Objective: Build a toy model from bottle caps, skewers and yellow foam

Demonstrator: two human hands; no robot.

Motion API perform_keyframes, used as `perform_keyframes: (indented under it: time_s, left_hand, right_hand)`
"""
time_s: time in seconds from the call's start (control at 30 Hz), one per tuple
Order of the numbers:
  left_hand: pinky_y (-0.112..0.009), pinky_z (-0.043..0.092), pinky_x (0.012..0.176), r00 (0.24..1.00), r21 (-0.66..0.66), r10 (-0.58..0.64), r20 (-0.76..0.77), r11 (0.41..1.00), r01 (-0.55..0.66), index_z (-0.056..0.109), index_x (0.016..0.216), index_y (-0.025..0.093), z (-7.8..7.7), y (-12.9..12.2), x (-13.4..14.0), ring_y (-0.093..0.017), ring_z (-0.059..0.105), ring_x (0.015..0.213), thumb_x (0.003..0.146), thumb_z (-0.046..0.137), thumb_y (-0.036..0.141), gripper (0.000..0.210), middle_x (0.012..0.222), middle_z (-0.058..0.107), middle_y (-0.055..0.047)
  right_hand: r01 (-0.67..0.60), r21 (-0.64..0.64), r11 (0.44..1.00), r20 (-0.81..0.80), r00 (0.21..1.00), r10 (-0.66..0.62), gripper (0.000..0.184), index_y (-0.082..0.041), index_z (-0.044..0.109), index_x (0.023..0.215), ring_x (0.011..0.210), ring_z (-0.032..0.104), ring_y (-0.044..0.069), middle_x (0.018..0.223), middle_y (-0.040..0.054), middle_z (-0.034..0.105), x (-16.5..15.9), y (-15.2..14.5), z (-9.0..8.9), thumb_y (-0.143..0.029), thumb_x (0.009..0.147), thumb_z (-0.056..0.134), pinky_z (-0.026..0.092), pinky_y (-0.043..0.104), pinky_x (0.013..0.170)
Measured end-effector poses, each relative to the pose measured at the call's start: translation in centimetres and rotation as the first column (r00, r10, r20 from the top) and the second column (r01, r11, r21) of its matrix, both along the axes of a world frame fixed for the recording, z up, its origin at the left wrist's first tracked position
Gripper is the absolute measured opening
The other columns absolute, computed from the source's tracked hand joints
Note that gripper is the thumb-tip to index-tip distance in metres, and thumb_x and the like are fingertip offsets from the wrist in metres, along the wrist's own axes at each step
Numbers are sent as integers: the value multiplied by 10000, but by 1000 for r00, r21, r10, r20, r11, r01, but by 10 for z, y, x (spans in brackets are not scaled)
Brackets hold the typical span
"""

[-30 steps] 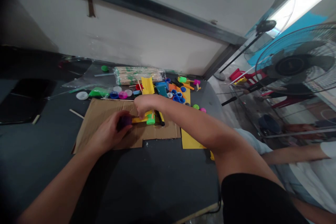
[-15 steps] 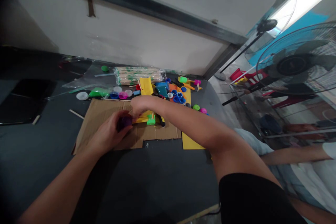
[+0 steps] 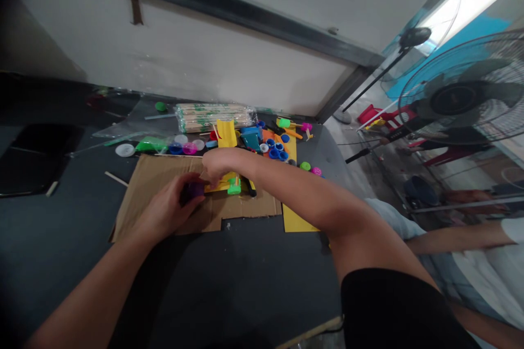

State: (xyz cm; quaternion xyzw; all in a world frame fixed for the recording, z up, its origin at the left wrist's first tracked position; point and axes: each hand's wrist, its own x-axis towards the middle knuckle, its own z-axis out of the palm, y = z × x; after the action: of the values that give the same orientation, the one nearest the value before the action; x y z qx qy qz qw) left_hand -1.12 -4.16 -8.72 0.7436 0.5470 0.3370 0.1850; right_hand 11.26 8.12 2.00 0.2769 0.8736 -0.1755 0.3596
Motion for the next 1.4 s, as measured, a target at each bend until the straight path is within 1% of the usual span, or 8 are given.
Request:
perform_keyframes:
  time_s: [0.17,0.37,0.9,1.13,1.23,1.3,1.33,1.4]
  left_hand:
    - [-385,515,869,996,6,-79,-46,997,79,518,1177,225,4,1,0,-227,613,1019,888,543,257,292,1108,635,-78]
    - [-363,505,892,991,48,-120,-52,991,123,578,1142,221,6,1,1,-220,595,1041,919,487,269,245,1130,607,-80]
    - [-349,520,871,991,65,-115,-62,991,119,578,1108,207,6,0,1,-207,602,1015,909,512,246,213,1114,608,-78]
    - [-350,514,881,989,116,-134,-56,983,140,606,1098,204,3,0,1,-203,596,1018,908,508,226,216,1116,587,-85]
    - [-352,515,881,987,148,-142,-70,977,151,608,1104,191,1,1,2,-206,592,1012,905,503,220,227,1116,577,-98]
    - [-357,514,883,986,167,-141,-89,974,155,605,1108,186,1,0,3,-212,591,1013,907,491,216,233,1115,576,-107]
    - [-361,512,889,985,166,-138,-100,974,154,596,1128,190,1,0,3,-216,589,1020,910,482,215,247,1112,582,-107]
    - [-372,506,905,986,149,-123,-116,979,140,551,1198,194,1,0,3,-228,589,1041,914,474,225,296,1113,600,-106]
  right_hand:
    - [-22,-11,1000,11,1000,22,402,-65,735,1036,745,595,170,941,99,728,1,3,-3,-308,715,739,345,265,586]
    - [-67,-24,997,62,996,69,333,-41,721,1026,733,587,149,936,101,716,2,0,5,-240,759,701,342,253,588]
    - [-18,-17,1000,92,996,19,352,-59,721,1014,816,609,185,881,63,684,5,-2,5,-193,690,754,419,268,703]
    - [7,-42,999,88,996,-4,357,-92,727,978,772,596,156,871,30,683,1,1,1,-208,644,771,397,243,660]
    - [97,-44,994,-20,995,-98,319,-112,722,950,728,583,141,867,27,681,10,8,12,-212,650,766,375,238,623]
    - [217,7,976,-203,956,-211,286,-138,704,956,736,575,139,870,28,680,26,1,30,-260,700,732,360,233,609]
    - [299,60,952,-316,911,-266,268,-149,691,962,741,571,140,863,27,679,36,-9,40,-288,734,703,355,233,608]
    - [499,160,852,-567,753,-335,264,-168,647,1051,720,568,129,835,19,676,56,-43,56,-308,836,587,352,233,621]
